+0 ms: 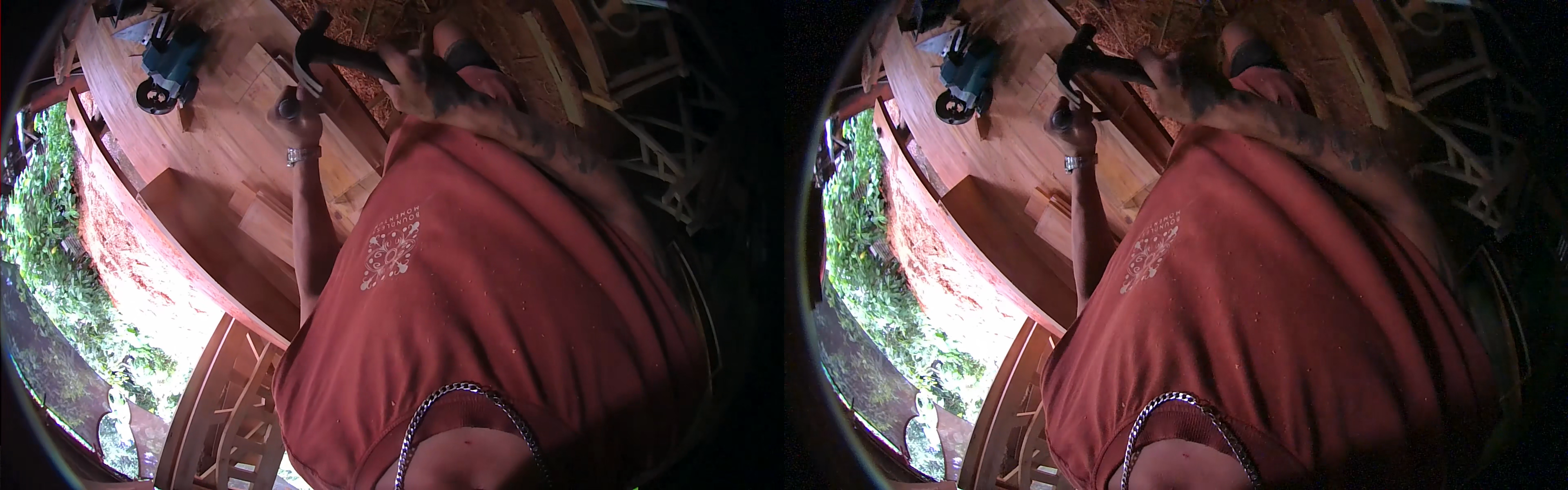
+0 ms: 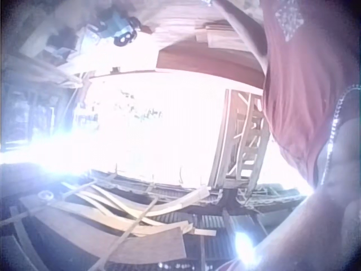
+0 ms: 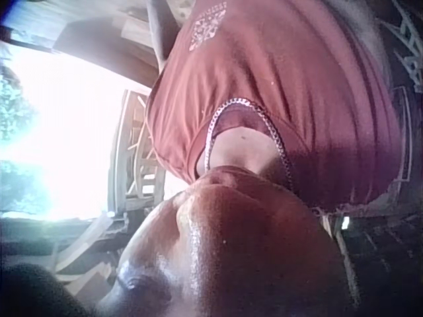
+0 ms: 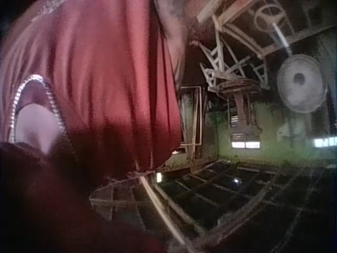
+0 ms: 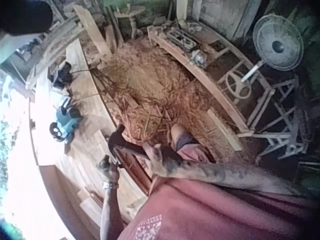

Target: The person hammers a small nail into a wooden board, then picks up a marking pencil and a square to mark a line on another piece of wood.

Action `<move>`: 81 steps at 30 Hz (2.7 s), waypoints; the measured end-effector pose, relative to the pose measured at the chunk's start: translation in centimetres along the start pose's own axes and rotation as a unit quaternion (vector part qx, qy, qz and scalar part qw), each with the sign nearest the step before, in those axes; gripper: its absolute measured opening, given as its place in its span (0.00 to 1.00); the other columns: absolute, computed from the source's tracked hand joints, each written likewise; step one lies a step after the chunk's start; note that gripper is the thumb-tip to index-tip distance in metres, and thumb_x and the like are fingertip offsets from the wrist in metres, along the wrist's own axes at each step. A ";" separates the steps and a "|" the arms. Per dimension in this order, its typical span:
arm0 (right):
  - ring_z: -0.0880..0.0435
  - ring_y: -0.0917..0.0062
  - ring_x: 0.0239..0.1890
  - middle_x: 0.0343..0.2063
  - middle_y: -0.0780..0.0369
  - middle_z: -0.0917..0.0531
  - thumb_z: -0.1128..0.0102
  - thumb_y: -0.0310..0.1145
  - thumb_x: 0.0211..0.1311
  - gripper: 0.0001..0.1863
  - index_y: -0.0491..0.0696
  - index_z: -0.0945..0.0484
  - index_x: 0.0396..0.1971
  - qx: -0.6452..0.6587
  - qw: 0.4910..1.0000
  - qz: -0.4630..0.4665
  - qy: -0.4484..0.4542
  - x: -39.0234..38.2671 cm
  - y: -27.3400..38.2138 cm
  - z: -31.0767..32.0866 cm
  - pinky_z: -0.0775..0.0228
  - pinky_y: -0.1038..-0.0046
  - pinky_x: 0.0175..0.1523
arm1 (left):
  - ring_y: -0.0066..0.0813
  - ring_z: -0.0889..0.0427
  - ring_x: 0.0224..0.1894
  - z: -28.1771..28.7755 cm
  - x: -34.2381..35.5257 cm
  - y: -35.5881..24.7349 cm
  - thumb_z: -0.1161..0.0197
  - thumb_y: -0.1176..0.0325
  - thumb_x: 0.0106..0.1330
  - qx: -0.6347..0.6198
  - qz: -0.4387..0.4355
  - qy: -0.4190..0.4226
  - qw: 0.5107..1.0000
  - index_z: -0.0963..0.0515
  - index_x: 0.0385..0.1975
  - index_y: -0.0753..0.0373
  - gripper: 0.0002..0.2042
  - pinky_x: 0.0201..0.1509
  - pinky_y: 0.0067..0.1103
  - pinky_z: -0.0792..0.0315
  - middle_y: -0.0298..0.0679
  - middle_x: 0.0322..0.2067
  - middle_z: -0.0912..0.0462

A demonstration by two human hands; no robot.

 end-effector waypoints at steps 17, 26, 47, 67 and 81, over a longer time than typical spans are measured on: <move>0.16 0.53 0.28 0.33 0.48 0.18 0.42 0.27 0.55 0.28 0.43 0.34 0.57 -0.058 0.973 0.218 -0.038 0.4 -0.5 -3.8 0.23 0.56 0.31 | 0.29 0.21 0.24 2.4 0.3 6.5 0.36 0.61 0.63 0.191 -0.229 -0.077 0.952 0.22 0.26 0.60 0.10 0.31 0.26 0.24 0.34 0.22 0.20; 0.15 0.54 0.27 0.22 0.49 0.19 0.43 0.24 0.55 0.13 0.45 0.31 0.41 0.032 0.997 0.056 -0.036 0.6 1.5 1.1 0.26 0.55 0.26 | 0.15 0.30 0.16 0.4 1.1 2.8 0.39 0.65 0.69 -0.052 -0.038 -0.056 0.996 0.25 0.22 0.64 0.13 0.19 0.17 0.37 0.30 0.15 0.28; 0.15 0.57 0.29 0.29 0.52 0.18 0.45 0.28 0.58 0.26 0.44 0.33 0.59 -0.060 0.984 0.165 -0.002 -1.4 -1.0 -3.4 0.23 0.61 0.33 | 0.39 0.19 0.27 -1.0 -0.3 1.9 0.39 0.64 0.62 0.224 -0.278 -0.003 0.934 0.20 0.38 0.71 0.15 0.32 0.29 0.27 0.44 0.30 0.16; 0.16 0.62 0.28 0.23 0.56 0.22 0.40 0.27 0.57 0.20 0.49 0.29 0.50 -0.034 0.997 -0.051 0.047 0.3 4.2 2.9 0.23 0.63 0.32 | 0.19 0.29 0.16 -1.0 -2.3 -0.9 0.41 0.59 0.70 0.179 -0.041 -0.004 0.983 0.27 0.16 0.66 0.22 0.20 0.24 0.34 0.33 0.11 0.27; 0.21 0.55 0.23 0.25 0.49 0.21 0.42 0.27 0.55 0.25 0.44 0.30 0.55 0.002 0.980 0.195 -0.034 -1.9 -1.1 -3.9 0.29 0.58 0.26 | 0.27 0.26 0.18 1.5 -0.8 2.3 0.43 0.62 0.70 0.139 -0.126 -0.110 0.976 0.25 0.23 0.63 0.14 0.22 0.26 0.32 0.36 0.16 0.26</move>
Point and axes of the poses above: each hand's wrist, its own x-axis towards the middle knuckle, its own z-axis out of the back of the hand, y = z × x, the point moved 3 cm from there along x, towards the middle knuckle
